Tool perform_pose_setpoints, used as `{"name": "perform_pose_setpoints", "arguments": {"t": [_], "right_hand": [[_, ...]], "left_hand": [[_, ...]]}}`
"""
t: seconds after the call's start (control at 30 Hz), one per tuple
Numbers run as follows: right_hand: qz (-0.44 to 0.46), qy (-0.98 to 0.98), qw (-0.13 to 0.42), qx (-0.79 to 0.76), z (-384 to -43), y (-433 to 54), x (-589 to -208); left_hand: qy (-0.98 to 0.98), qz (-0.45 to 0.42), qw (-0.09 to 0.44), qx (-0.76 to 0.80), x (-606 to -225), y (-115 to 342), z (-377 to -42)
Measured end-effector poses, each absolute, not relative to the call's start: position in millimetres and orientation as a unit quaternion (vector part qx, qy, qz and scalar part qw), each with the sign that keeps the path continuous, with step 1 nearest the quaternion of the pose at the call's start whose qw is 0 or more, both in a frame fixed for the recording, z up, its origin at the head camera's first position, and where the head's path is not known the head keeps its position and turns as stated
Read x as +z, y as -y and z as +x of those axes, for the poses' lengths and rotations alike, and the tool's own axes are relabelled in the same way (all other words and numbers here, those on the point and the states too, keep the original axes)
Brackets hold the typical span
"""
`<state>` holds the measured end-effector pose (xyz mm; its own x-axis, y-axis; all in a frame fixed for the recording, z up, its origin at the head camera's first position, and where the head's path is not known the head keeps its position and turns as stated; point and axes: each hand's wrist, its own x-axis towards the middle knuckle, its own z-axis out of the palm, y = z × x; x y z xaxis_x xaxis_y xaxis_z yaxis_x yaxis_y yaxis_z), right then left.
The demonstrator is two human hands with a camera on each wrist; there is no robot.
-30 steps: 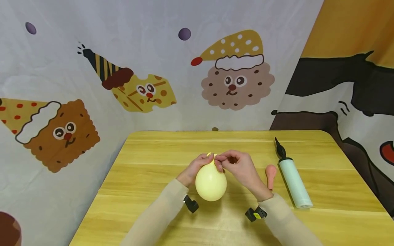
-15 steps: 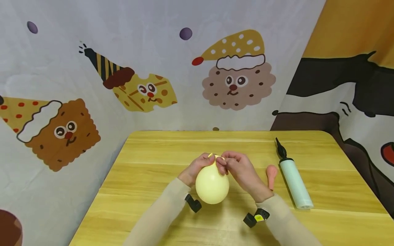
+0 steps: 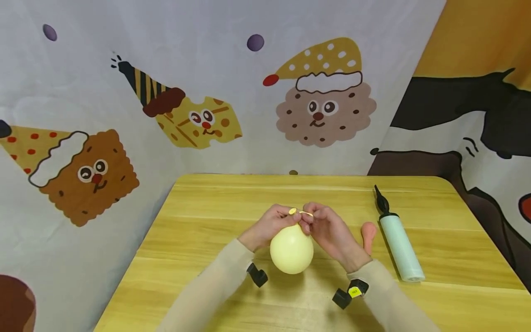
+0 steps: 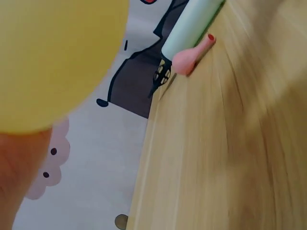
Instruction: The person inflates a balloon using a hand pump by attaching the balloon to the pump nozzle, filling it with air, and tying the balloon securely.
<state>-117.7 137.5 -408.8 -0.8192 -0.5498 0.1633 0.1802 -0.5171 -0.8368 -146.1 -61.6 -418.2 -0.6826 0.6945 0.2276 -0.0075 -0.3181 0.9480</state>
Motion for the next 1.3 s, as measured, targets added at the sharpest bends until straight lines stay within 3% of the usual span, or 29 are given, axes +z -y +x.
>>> {"name": "perform_pose_setpoints", "arguments": {"t": [0.17, 0.4, 0.6, 0.77, 1.03, 1.13, 1.3], "right_hand": [[-0.223, -0.476, 0.204, -0.826, -121, -142, -412], [-0.242, -0.610, 0.169, -0.736, -122, -146, -410], [-0.243, -0.704, 0.112, -0.658, -120, -145, -406], [-0.165, -0.751, 0.065, -0.636, -118, -142, -405], [-0.082, -0.806, -0.066, -0.582, -116, -142, -400], [-0.119, -0.824, -0.148, -0.535, -114, -142, -403], [-0.246, -0.812, -0.300, -0.436, -115, -140, -412]], "left_hand": [[-0.584, 0.215, 0.193, 0.758, -417, 62, -143], [-0.584, 0.113, 0.177, 0.784, -413, 60, -141], [-0.568, 0.087, 0.166, 0.801, -416, 58, -137], [-0.591, 0.096, 0.144, 0.788, -416, 56, -134], [-0.629, 0.171, 0.079, 0.754, -418, 49, -130], [-0.640, 0.161, 0.073, 0.748, -419, 49, -129], [-0.661, 0.115, 0.110, 0.733, -418, 54, -131]]}}
